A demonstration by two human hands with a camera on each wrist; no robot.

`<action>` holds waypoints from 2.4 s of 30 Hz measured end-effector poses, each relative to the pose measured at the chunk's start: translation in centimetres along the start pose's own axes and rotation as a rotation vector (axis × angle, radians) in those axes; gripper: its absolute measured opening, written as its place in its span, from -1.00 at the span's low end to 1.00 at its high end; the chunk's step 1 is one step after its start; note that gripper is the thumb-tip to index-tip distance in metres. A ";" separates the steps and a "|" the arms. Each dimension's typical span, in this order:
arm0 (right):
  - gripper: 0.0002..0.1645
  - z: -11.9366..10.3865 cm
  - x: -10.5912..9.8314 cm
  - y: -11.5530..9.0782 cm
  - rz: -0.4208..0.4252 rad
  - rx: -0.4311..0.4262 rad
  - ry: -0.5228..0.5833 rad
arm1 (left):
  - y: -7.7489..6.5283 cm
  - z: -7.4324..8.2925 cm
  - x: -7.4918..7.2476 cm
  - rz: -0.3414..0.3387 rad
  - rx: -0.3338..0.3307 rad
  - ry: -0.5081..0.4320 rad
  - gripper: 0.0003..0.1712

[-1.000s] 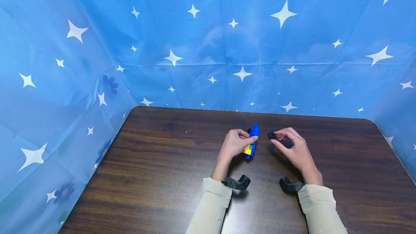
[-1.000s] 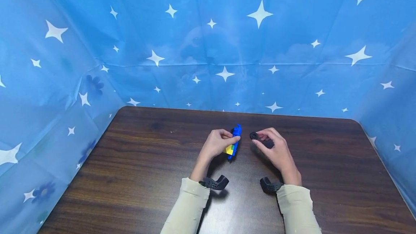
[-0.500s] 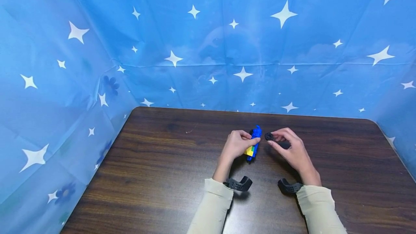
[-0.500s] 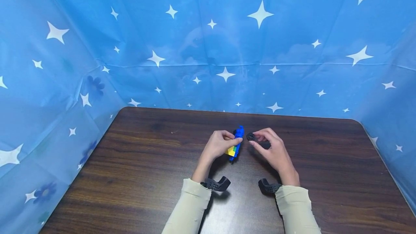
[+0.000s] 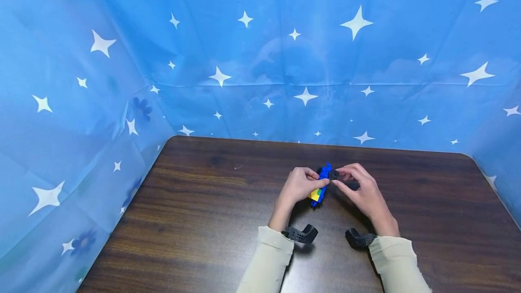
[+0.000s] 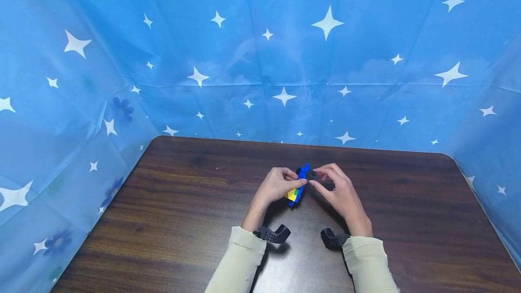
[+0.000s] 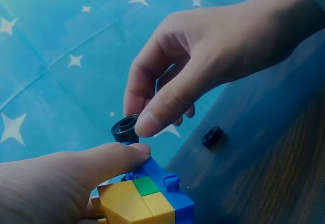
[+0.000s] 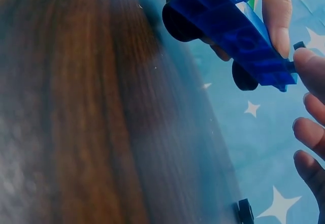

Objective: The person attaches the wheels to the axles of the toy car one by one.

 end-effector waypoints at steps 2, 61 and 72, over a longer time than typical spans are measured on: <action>-0.55 -0.2 0.0 0.0 -0.009 -0.011 -0.002 | 0.0 0.0 0.1 -0.006 0.010 0.008 -0.55; -0.40 -1.2 0.3 -0.1 0.042 -0.129 0.074 | -0.6 1.0 -0.9 -0.022 0.101 -0.017 -0.65; -0.29 -1.4 0.7 -0.2 0.025 -0.193 -0.047 | -0.2 0.4 -0.7 -0.005 0.081 -0.001 -0.62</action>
Point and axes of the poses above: each hand's wrist, its own y-axis towards the middle knuckle, its own x-axis out of the palm, z = x × y, the point moved 5 cm from there along y, towards the middle knuckle, and after that the axes turned 15 degrees about -x, right-handed, at the moved point
